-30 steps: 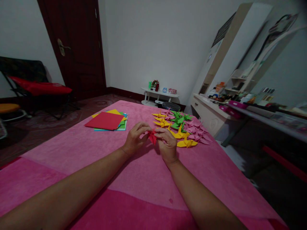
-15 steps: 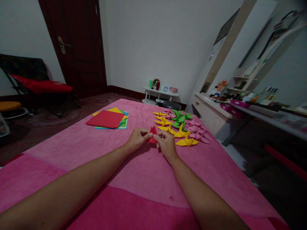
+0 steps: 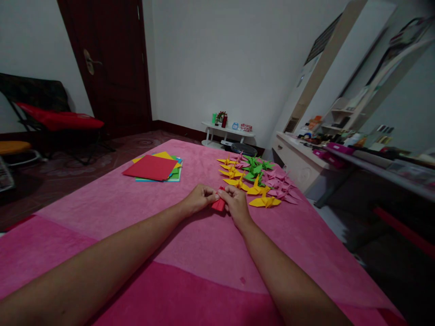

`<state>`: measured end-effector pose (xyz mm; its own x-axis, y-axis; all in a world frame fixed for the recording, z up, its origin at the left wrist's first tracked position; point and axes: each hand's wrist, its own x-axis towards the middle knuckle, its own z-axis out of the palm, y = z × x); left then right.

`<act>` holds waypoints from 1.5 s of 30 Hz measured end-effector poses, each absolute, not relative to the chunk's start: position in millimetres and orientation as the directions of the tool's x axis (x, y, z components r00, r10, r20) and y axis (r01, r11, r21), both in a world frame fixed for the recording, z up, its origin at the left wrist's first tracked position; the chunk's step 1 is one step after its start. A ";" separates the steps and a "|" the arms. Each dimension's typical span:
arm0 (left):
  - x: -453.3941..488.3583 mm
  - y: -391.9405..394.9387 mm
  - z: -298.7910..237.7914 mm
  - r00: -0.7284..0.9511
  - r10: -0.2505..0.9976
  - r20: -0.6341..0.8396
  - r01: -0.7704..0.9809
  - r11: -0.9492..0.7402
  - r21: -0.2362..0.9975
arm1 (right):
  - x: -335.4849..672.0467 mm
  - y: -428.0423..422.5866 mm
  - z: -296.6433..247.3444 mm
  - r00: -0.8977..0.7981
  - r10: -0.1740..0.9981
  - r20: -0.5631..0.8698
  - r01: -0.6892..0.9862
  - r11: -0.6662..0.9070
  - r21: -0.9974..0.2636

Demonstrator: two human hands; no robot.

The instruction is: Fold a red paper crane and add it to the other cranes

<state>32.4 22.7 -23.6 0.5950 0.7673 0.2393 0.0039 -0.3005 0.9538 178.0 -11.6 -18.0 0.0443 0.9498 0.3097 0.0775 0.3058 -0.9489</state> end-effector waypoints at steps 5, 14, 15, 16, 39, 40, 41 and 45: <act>37.7 14.6 -18.3 0.569 0.799 0.195 -0.049 -0.204 0.978 | 177.1 -15.2 -12.1 0.127 0.920 0.370 0.108 0.358 -0.927; 35.0 12.5 -15.4 0.645 0.751 0.140 -0.027 -0.160 0.987 | 179.8 -6.6 -21.7 0.067 0.953 0.295 0.021 0.294 -0.956; 34.4 13.0 -15.2 0.646 0.752 0.133 -0.014 -0.162 0.987 | 180.6 -5.8 -22.0 0.071 0.954 0.292 0.016 0.292 -0.956; 33.8 13.4 -14.8 0.636 0.763 0.120 0.001 -0.157 0.988 | 181.8 -5.3 -22.1 0.083 0.952 0.294 0.014 0.294 -0.956; 33.6 34.2 -23.8 0.054 0.970 0.236 -0.056 -0.233 0.971 | 180.2 -4.9 -21.4 0.120 0.971 0.205 -0.146 0.221 -0.964; 33.8 33.4 -23.4 0.058 0.975 0.213 -0.092 -0.207 0.974 | 180.9 -4.9 -21.8 0.129 0.970 0.208 -0.146 0.226 -0.963; 33.8 32.6 -23.1 0.061 0.978 0.200 -0.123 -0.192 0.974 | 181.4 -4.8 -22.2 0.139 0.967 0.212 -0.145 0.232 -0.962; 34.2 29.2 -21.8 0.083 0.977 0.196 -0.207 -0.175 0.963 | 182.1 -5.0 -22.4 0.184 0.955 0.233 -0.141 0.261 -0.955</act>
<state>34.2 29.2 -21.8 0.0830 0.9772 0.1956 -0.2069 -0.1751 0.9626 182.1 -5.0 -22.4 0.1837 0.9549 0.2333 -0.1414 0.2605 -0.9551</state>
